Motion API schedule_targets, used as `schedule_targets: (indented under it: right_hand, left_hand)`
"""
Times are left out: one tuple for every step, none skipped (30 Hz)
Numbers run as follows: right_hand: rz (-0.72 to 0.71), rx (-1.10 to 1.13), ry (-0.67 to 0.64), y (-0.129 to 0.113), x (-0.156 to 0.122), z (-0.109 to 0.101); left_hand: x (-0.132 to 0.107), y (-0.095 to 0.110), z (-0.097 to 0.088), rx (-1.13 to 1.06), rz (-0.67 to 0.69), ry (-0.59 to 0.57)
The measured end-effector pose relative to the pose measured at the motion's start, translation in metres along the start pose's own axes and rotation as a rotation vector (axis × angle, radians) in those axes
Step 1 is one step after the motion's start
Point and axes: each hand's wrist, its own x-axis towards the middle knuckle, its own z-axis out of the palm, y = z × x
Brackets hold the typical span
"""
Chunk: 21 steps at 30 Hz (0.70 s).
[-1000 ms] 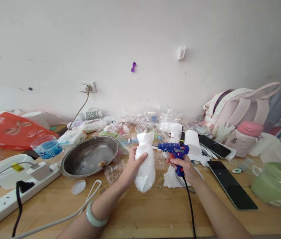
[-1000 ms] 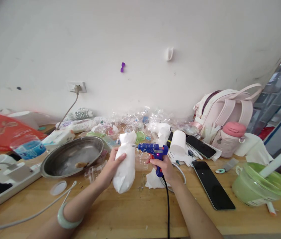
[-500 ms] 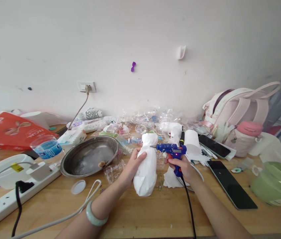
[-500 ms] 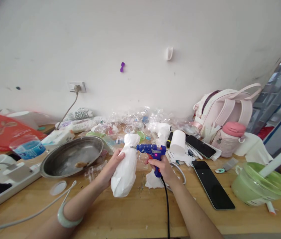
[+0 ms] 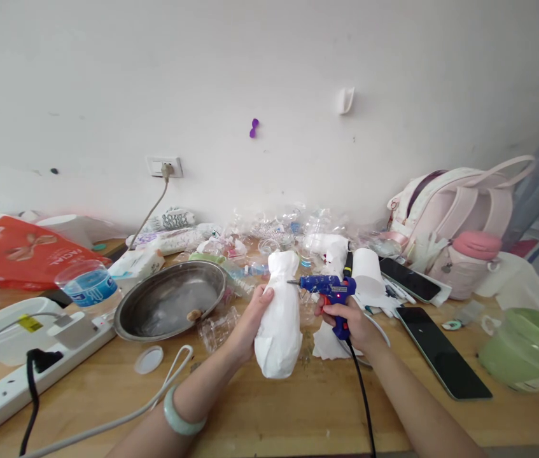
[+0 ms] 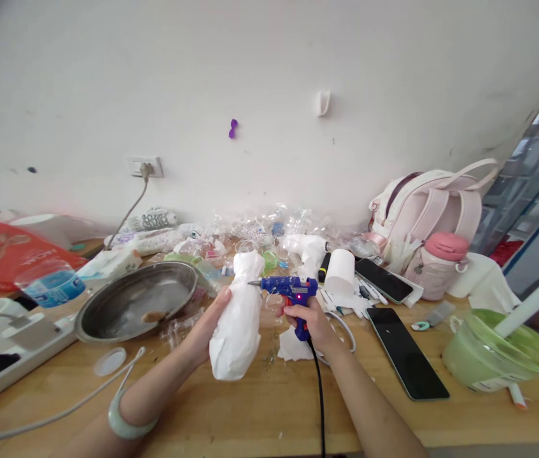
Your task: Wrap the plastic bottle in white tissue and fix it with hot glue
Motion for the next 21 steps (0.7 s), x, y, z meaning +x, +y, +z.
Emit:
schedule_targets:
  right_hand:
    - [0.001, 0.006, 0.020, -0.0002, 0.0004, 0.0003]
    - [0.001, 0.009, 0.038, -0.0006, 0.0007, 0.0007]
    - [0.002, 0.008, 0.055, -0.0012, 0.0008, 0.0011]
    - [0.003, 0.007, 0.067, -0.0018, 0.0006, 0.0015]
    - [0.004, 0.005, 0.073, -0.0024, 0.0003, 0.0018]
    - [0.001, 0.003, 0.077, -0.0029, 0.0000, 0.0021]
    - [-0.001, 0.002, 0.079, -0.0032, -0.0003, 0.0022]
    - [-0.005, 0.000, 0.080, -0.0031, -0.0005, 0.0020]
    - [-0.010, -0.005, 0.077, -0.0027, -0.0004, 0.0016]
    - [-0.016, -0.011, 0.074, -0.0019, 0.0000, 0.0009]
    - [-0.025, -0.016, 0.071, -0.0009, 0.0005, 0.0000]
    - [-0.037, -0.017, 0.071, 0.0001, 0.0013, -0.0011]
    - [-0.050, -0.011, 0.071, 0.0011, 0.0022, -0.0022]
    - [-0.064, 0.003, 0.074, 0.0019, 0.0030, -0.0033]
    - [-0.074, 0.020, 0.077, 0.0024, 0.0038, -0.0042]
    - [-0.082, 0.040, 0.081, 0.0025, 0.0044, -0.0050]
    - [-0.087, 0.058, 0.085, 0.0024, 0.0048, -0.0056]
    - [-0.091, 0.069, 0.089, 0.0020, 0.0050, -0.0061]
    - [-0.094, 0.074, 0.090, 0.0016, 0.0050, -0.0065]
    - [-0.095, 0.075, 0.087, 0.0012, 0.0049, -0.0068]
    - [-0.094, 0.071, 0.078, 0.0010, 0.0047, -0.0070]
  left_hand:
    - [-0.0003, -0.0004, 0.0000, 0.000, -0.012, -0.006]
    - [-0.0006, -0.0006, 0.0001, -0.004, -0.017, -0.008]
    - [-0.0009, -0.0006, 0.0002, -0.015, -0.021, -0.008]
    - [-0.0012, -0.0003, 0.0005, -0.031, -0.022, -0.007]
    - [-0.0015, 0.0003, 0.0007, -0.048, -0.021, -0.009]
    - [-0.0018, 0.0010, 0.0010, -0.063, -0.020, -0.014]
    - [-0.0022, 0.0019, 0.0013, -0.074, -0.019, -0.022]
    - [-0.0025, 0.0029, 0.0015, -0.080, -0.020, -0.030]
    - [-0.0028, 0.0038, 0.0018, -0.081, -0.021, -0.036]
    - [-0.0031, 0.0047, 0.0021, -0.079, -0.023, -0.037]
    - [-0.0034, 0.0055, 0.0025, -0.076, -0.028, -0.033]
    - [-0.0036, 0.0061, 0.0028, -0.073, -0.034, -0.030]
    - [-0.0036, 0.0065, 0.0031, -0.071, -0.039, -0.031]
    - [-0.0035, 0.0068, 0.0032, -0.071, -0.042, -0.035]
    - [-0.0031, 0.0069, 0.0032, -0.071, -0.041, -0.037]
    - [-0.0025, 0.0069, 0.0029, -0.072, -0.031, -0.033]
    - [-0.0016, 0.0069, 0.0023, -0.074, -0.013, -0.026]
    - [-0.0005, 0.0069, 0.0015, -0.080, 0.014, -0.008]
    - [0.0010, 0.0069, 0.0004, -0.087, 0.052, 0.020]
    - [0.0027, 0.0070, -0.0008, -0.093, 0.099, 0.053]
    - [0.0045, 0.0071, -0.0021, -0.097, 0.156, 0.088]
